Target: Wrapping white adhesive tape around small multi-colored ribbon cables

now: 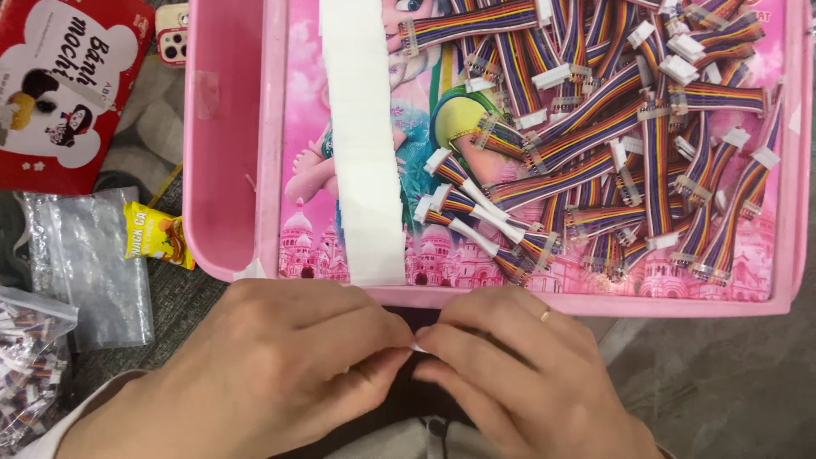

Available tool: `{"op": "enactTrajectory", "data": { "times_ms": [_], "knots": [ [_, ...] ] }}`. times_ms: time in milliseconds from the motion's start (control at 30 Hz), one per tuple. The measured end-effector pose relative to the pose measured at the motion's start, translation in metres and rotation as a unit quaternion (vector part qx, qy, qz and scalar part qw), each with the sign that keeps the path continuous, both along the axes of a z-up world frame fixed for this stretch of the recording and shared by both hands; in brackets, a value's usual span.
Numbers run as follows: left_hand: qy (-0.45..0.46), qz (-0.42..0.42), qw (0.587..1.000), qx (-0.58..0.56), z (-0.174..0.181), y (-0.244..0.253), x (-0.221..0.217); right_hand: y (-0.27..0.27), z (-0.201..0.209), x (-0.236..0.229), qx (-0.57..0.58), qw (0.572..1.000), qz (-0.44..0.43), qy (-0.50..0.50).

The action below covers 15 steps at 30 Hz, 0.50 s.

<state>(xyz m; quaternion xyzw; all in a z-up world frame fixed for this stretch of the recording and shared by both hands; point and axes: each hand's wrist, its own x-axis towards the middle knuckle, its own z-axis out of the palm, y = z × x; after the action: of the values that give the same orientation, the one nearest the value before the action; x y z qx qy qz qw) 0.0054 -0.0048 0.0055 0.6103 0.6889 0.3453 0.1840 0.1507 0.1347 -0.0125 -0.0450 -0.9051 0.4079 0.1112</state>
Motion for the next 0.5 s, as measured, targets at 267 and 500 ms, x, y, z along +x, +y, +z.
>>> {"op": "enactTrajectory", "data": {
  "times_ms": [267, 500],
  "knots": [
    [0.143, -0.058, 0.986, 0.065, -0.004, 0.013, -0.001, 0.009, -0.002, 0.004, -0.056, 0.998, -0.017, 0.016],
    [0.250, -0.040, 0.962, 0.100, -0.017, 0.047, 0.000, 0.054, -0.003, 0.016, 0.071, 0.958, -0.277, 0.019]
  ]
}}
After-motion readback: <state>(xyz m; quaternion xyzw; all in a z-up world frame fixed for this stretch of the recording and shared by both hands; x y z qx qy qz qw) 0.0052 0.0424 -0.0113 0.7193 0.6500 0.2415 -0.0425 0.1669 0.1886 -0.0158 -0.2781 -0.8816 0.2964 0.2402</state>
